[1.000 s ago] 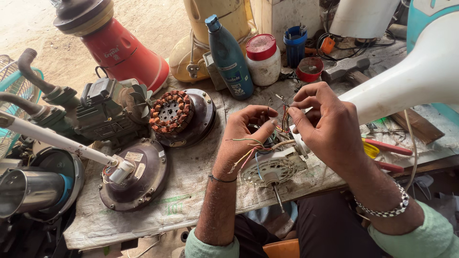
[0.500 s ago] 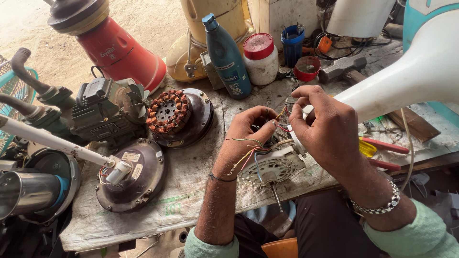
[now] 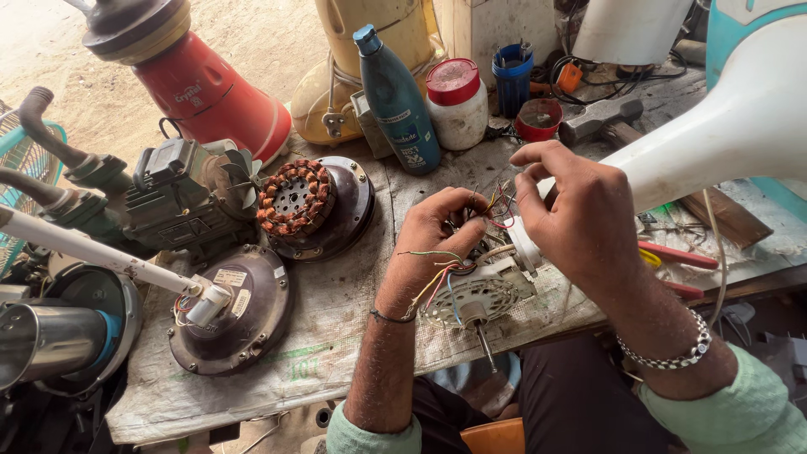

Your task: The person disassembles a fan motor, strips and twists wires, and wraps connections with electrical tape. The person uses a screwdriver to remove screws, pliers to strip wire insulation, and electrical tape to insulate the connections.

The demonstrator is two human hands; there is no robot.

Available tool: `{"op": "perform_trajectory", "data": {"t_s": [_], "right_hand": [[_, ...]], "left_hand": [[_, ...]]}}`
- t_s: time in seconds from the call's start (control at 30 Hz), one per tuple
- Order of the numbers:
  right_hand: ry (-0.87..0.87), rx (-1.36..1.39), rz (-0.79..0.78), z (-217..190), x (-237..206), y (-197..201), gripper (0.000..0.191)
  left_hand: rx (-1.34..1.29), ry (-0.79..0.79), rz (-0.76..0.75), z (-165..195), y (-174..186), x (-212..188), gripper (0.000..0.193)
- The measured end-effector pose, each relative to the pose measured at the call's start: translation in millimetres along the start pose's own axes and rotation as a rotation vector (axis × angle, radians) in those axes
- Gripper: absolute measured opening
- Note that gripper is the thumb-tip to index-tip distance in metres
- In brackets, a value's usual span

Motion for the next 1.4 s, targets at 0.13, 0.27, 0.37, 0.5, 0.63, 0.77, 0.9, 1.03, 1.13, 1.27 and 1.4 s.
{"op": "perform_trajectory", "data": {"t_s": [0.13, 0.27, 0.37, 0.5, 0.63, 0.77, 0.9, 1.03, 1.13, 1.27, 1.4], "right_hand": [[0.011, -0.056, -0.041, 1.2, 3.9, 0.5, 0.019], [0.145, -0.11, 0.0, -11.9, 3.3, 6.1, 0.022], [-0.015, 0.121, -0.162, -2.5, 6.5, -1.2, 0.028], [0.143, 0.043, -0.164, -12.4, 10.7, -0.2, 0.024], [0.077, 0.086, -0.146, -6.4, 10.6, 3.1, 0.015], [0.066, 0.065, -0.075, -4.2, 9.7, 9.8, 0.013], [0.054, 0.081, -0.061, -2.0, 12.0, 10.3, 0.013], [0.059, 0.046, -0.027, -1.4, 15.5, 9.8, 0.011], [0.129, 0.008, 0.011, -6.2, 20.5, 8.5, 0.011], [0.146, -0.038, 0.029, -6.4, 31.0, 3.1, 0.011], [0.183, 0.03, -0.011, -8.7, 39.1, -8.3, 0.01]], "left_hand": [[-0.103, 0.002, 0.003, -8.4, 4.1, -0.3, 0.019], [-0.22, -0.006, -0.006, -13.8, 3.3, 1.1, 0.019], [-0.204, -0.013, 0.003, -12.6, 3.8, 1.7, 0.017], [-0.143, -0.022, 0.021, -8.1, 5.8, -1.1, 0.015], [-0.236, 0.009, 0.09, -12.8, 11.1, 0.3, 0.016], [-0.383, -0.007, 0.175, -21.7, 20.3, 2.2, 0.015], [-0.379, -0.107, 0.178, -21.1, 26.2, -1.4, 0.013], [-0.428, -0.011, 0.045, -25.1, 23.7, -6.5, 0.02], [-0.433, 0.006, -0.027, -21.7, 25.9, -9.0, 0.026], [-0.523, -0.074, -0.12, -11.1, 29.9, -11.7, 0.03], [-0.234, -0.009, 0.088, -22.2, 36.4, -0.4, 0.031]]}}
Point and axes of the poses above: each hand's wrist, its own x-axis towards the middle knuckle, its own y-axis out of the back of the hand, z = x × y, the point moved 7 cm from there along x, towards the middle knuckle, and after that the axes turned 2 degrees about -x, right-handed, at the moved point
